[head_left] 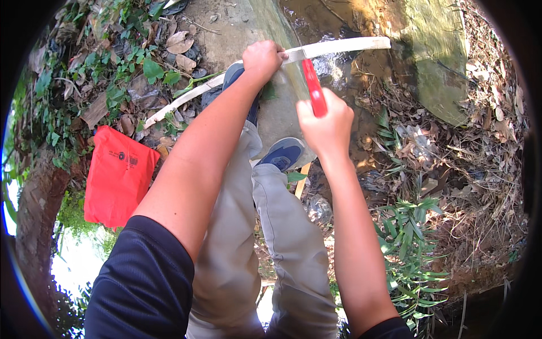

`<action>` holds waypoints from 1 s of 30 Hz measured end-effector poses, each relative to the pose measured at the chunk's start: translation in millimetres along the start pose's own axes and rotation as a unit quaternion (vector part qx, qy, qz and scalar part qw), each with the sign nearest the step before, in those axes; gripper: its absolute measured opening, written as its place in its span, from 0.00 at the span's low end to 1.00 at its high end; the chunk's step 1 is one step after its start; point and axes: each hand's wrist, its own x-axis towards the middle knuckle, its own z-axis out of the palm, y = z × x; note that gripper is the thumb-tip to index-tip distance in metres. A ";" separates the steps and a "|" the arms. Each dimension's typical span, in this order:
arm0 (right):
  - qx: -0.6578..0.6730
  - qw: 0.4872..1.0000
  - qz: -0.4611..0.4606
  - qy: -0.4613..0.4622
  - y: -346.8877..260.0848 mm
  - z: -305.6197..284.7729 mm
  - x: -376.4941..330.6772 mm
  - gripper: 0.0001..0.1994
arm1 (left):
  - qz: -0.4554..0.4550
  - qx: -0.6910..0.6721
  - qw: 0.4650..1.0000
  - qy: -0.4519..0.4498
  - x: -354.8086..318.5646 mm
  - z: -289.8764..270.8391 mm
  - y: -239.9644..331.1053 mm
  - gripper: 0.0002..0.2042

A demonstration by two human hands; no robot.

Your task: The person uses a red hand saw to cut a long, thin piece of light-colored wood into smaller segments. The person is crouching beside a concrete drainage ditch in an outdoor area with vegetation. After cutting several pieces, the person stands up and walks along the edge of the ditch.

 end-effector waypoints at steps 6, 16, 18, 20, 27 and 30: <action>0.054 0.998 -0.037 -0.007 9.3 -34.4 -59.5 0.04 | 0.019 0.014 1.000 -0.016 1.7 -2.6 -6.2 0.14; 0.085 0.995 -0.055 0.022 15.5 -31.0 -66.1 0.04 | 0.008 0.005 1.000 0.000 1.7 7.4 -10.0 0.15; 0.046 0.999 -0.017 0.013 23.5 1.2 -8.8 0.09 | 0.015 -0.005 1.000 0.001 5.1 4.4 -5.3 0.15; 0.072 0.996 -0.023 0.039 24.0 22.5 -6.3 0.09 | 0.006 -0.006 1.000 -0.003 4.3 -3.4 2.3 0.14; 0.073 0.997 -0.015 0.023 27.1 -21.0 -55.8 0.04 | -0.054 -0.015 0.998 -0.007 -2.7 -1.5 -2.0 0.15; 0.038 0.999 -0.027 0.013 29.6 23.7 -11.8 0.09 | -0.036 -0.012 0.999 0.011 -3.7 2.4 -2.2 0.16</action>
